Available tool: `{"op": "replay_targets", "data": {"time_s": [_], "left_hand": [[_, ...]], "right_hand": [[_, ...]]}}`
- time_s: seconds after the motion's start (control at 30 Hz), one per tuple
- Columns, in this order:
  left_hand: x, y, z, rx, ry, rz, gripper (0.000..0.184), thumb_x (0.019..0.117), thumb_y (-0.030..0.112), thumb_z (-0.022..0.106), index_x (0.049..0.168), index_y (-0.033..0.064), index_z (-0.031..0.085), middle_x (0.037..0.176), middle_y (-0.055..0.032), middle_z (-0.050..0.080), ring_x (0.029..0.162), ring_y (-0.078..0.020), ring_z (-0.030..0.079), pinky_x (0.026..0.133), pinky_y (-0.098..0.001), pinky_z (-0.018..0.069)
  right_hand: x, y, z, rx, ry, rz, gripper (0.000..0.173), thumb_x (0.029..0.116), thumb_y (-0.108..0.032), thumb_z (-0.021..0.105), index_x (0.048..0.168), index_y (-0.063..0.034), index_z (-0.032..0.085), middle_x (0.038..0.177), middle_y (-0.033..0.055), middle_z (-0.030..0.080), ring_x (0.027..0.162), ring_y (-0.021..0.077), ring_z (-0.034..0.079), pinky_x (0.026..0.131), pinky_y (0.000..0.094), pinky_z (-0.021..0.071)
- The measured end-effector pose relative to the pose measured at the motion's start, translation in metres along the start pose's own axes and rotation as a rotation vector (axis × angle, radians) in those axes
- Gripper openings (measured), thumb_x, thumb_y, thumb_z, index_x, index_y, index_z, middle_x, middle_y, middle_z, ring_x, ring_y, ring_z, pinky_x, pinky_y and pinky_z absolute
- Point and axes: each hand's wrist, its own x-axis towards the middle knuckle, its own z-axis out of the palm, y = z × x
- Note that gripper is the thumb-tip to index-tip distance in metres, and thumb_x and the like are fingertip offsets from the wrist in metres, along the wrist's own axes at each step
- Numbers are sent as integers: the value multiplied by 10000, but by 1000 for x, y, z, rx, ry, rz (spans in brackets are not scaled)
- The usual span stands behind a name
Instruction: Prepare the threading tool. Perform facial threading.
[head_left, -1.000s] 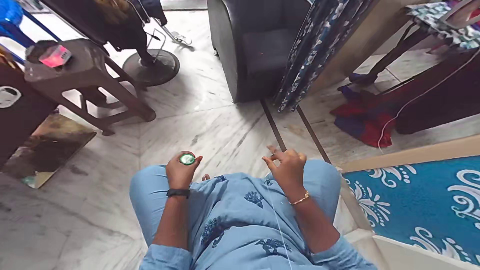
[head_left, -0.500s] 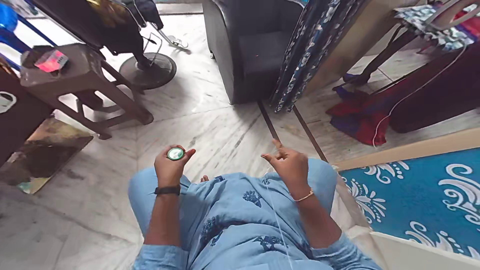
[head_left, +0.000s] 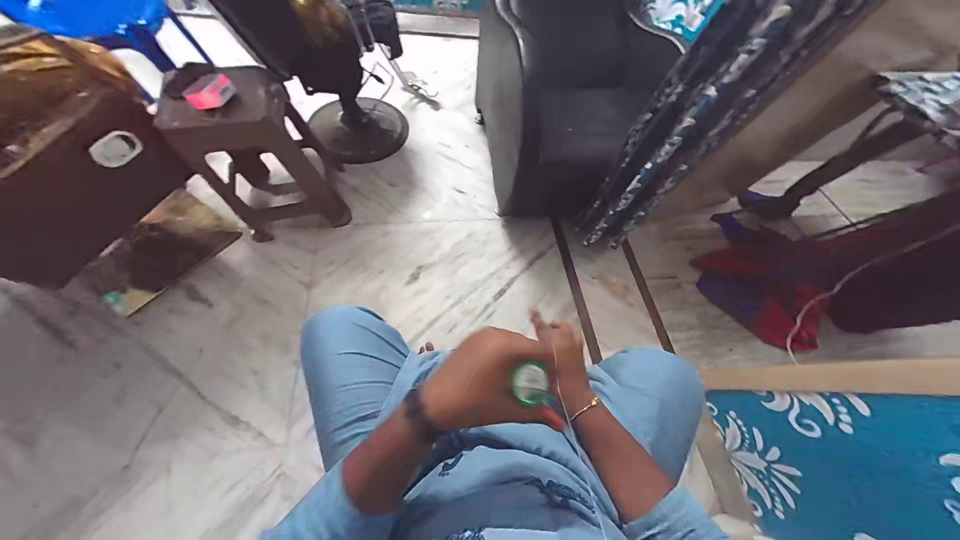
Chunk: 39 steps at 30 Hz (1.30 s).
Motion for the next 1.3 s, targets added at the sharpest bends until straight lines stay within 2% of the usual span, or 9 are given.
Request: {"op": "replay_targets", "data": {"time_s": [0.07, 0.13, 0.23, 0.4, 0.53, 0.77, 0.93, 1.13, 1.3], "left_hand": [[12, -1, 21, 92, -125, -41, 345, 774, 287, 876, 975, 48, 729, 880, -107, 723, 844, -256, 707, 732, -497, 572], [9, -6, 21, 78, 76, -3, 268, 788, 181, 846, 963, 14, 732, 884, -125, 734, 841, -249, 718, 750, -476, 581], [-15, -20, -10, -15, 625, 61, 147, 865, 152, 764, 929, 44, 688, 855, 13, 706, 810, -15, 672, 759, -218, 586], [-62, -18, -59, 51, 877, 24, 174, 882, 309, 808, 989, 300, 671, 872, 193, 676, 804, 37, 659, 728, -166, 576], [-75, -14, -69, -21, 858, 61, 186, 880, 342, 814, 1006, 348, 677, 889, 199, 687, 817, 24, 670, 756, -179, 578], [-77, -25, -77, 13, 900, -12, 207, 872, 341, 824, 1010, 346, 670, 900, 199, 683, 836, 17, 666, 769, -197, 580], [-59, -88, -67, 345, 916, -445, 383, 842, 273, 815, 1030, -30, 674, 890, -84, 685, 811, -104, 654, 784, -351, 550], [-90, -20, -86, 104, 794, 2, 250, 889, 309, 814, 1092, 319, 668, 961, 189, 695, 901, 15, 671, 831, -202, 573], [-83, -25, -99, 168, 790, -90, 274, 856, 356, 837, 1058, 276, 669, 940, 184, 679, 870, 46, 652, 798, -189, 571]], "right_hand": [[6, -31, -30, -68, -438, -10, 360, 965, -50, 573, 1305, 0, 677, 1256, 210, 697, 1201, 421, 616, 1010, 569, 442], [35, -66, -87, -138, -865, 138, 402, 1077, -56, 403, 1449, -23, 551, 1501, 127, 554, 1436, 311, 433, 1176, 455, 269], [4, 12, -32, 11, 4, -305, 268, 976, -44, 548, 1084, -72, 792, 1039, 111, 784, 982, 353, 736, 840, 552, 557], [-21, 3, -93, -77, 434, -543, 271, 1058, -129, 492, 1142, -214, 736, 1057, 8, 765, 928, 188, 668, 864, 358, 480], [-29, 2, -134, -187, 466, -472, 327, 1069, -113, 428, 1190, -205, 717, 1083, 31, 771, 938, 216, 683, 876, 419, 462], [-23, 4, -162, -228, 606, -401, 318, 1059, -234, 422, 1112, -194, 732, 765, 28, 685, 754, 211, 588, 887, 413, 406], [17, 25, -95, -232, 344, -222, 317, 974, -145, 560, 1192, -203, 783, 718, 60, 713, 666, 297, 641, 758, 552, 458], [-14, -13, -165, -203, 513, -166, 606, 970, -410, 666, 1463, -75, 557, 640, 59, 646, 611, 227, 578, 828, 514, 445], [-13, -17, -172, -149, 506, -164, 726, 943, -519, 673, 1503, -84, 513, 623, 45, 629, 586, 213, 563, 794, 511, 451]]}}
